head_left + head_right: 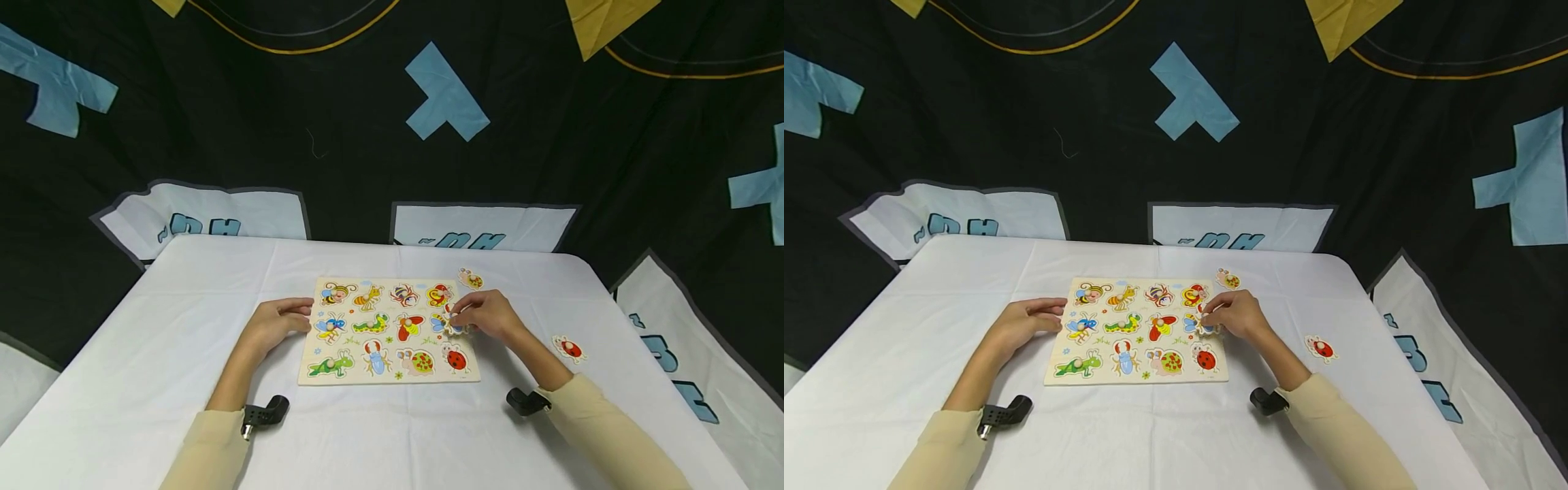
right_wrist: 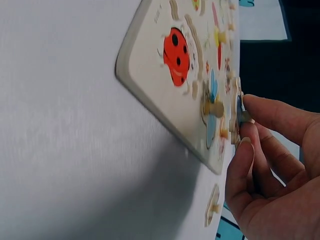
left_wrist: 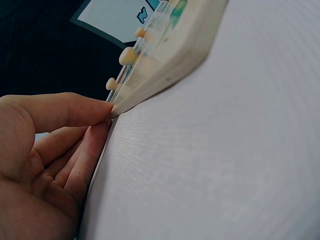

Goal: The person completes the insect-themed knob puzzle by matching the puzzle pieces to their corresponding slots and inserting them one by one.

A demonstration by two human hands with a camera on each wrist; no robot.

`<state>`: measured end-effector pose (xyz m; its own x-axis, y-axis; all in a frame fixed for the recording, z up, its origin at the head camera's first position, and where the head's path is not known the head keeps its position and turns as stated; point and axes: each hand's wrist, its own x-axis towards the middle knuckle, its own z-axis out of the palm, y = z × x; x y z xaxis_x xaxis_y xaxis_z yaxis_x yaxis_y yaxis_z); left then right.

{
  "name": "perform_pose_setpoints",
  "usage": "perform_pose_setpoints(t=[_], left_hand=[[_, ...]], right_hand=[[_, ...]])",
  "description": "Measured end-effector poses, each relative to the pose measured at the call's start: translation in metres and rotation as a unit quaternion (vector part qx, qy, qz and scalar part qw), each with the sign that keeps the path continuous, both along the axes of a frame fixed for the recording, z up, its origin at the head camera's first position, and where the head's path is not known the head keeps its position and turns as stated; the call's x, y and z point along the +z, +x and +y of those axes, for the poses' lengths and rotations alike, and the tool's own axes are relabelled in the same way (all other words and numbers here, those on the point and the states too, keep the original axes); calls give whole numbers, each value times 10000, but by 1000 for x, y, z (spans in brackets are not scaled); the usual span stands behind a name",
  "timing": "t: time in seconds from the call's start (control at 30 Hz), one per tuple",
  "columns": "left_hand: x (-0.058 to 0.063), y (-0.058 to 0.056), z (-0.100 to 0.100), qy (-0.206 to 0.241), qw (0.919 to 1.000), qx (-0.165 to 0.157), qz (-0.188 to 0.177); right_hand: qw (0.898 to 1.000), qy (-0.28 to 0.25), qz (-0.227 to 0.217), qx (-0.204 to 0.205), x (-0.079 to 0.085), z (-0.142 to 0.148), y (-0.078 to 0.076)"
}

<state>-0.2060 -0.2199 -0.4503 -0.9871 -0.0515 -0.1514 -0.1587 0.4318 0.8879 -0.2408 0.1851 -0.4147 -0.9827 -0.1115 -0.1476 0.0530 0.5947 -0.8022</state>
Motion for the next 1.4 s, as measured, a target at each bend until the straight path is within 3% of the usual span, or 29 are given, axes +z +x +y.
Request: perform_pose_setpoints(t=[1.4], left_hand=[[1, 1, 1, -48, 10000, 26, -59]], right_hand=[[9914, -82, 127, 1303, -3, -77, 25]])
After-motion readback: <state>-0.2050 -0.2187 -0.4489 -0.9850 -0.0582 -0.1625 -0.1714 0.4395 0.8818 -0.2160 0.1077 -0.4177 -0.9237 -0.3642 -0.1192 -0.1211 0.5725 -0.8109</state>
